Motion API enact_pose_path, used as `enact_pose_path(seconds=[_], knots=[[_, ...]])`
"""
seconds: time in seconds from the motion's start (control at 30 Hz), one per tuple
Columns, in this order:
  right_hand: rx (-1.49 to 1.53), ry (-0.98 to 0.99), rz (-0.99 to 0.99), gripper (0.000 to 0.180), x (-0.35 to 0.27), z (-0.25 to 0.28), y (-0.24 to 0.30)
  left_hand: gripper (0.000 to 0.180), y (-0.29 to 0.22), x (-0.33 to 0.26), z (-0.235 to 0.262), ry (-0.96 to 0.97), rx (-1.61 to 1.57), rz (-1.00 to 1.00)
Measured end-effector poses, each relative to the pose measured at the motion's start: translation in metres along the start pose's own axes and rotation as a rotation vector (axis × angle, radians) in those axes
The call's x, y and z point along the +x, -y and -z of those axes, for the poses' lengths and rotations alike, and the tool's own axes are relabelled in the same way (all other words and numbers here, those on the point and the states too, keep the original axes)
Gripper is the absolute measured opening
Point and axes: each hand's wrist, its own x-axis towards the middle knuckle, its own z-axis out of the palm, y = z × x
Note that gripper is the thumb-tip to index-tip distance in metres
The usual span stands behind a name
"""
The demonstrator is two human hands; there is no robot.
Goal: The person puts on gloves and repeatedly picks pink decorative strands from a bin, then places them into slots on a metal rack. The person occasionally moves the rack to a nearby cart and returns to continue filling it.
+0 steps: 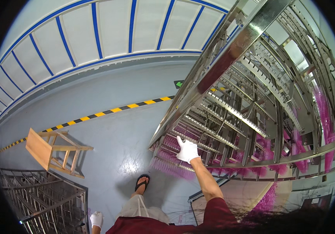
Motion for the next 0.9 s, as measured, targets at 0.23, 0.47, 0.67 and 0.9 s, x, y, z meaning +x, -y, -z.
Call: enact_pose_path(seconds=[0.23, 0.47, 0.67, 0.9], knots=[[0.292, -0.502, 0.309, 0.034, -0.009, -0.016, 0.015, 0.027, -0.026, 0.022, 0.004, -0.001, -0.269, 0.14], [0.175, -0.525, -0.137, 0.041, -0.032, 0.094, -0.042, 0.029, -0.049, 0.099, -0.023, 0.403, -0.559, -0.135], [0.561, -0.063, -0.271, 0.047, -0.2, 0.08, 0.076, 0.039, -0.285, 0.086, -0.022, 0.704, -0.456, -0.329], [1.869, -0.315, -0.494, 0.053, -0.517, -0.006, 0.095, 0.091, -0.391, -0.165, -0.048, 1.805, -0.35, -0.294]])
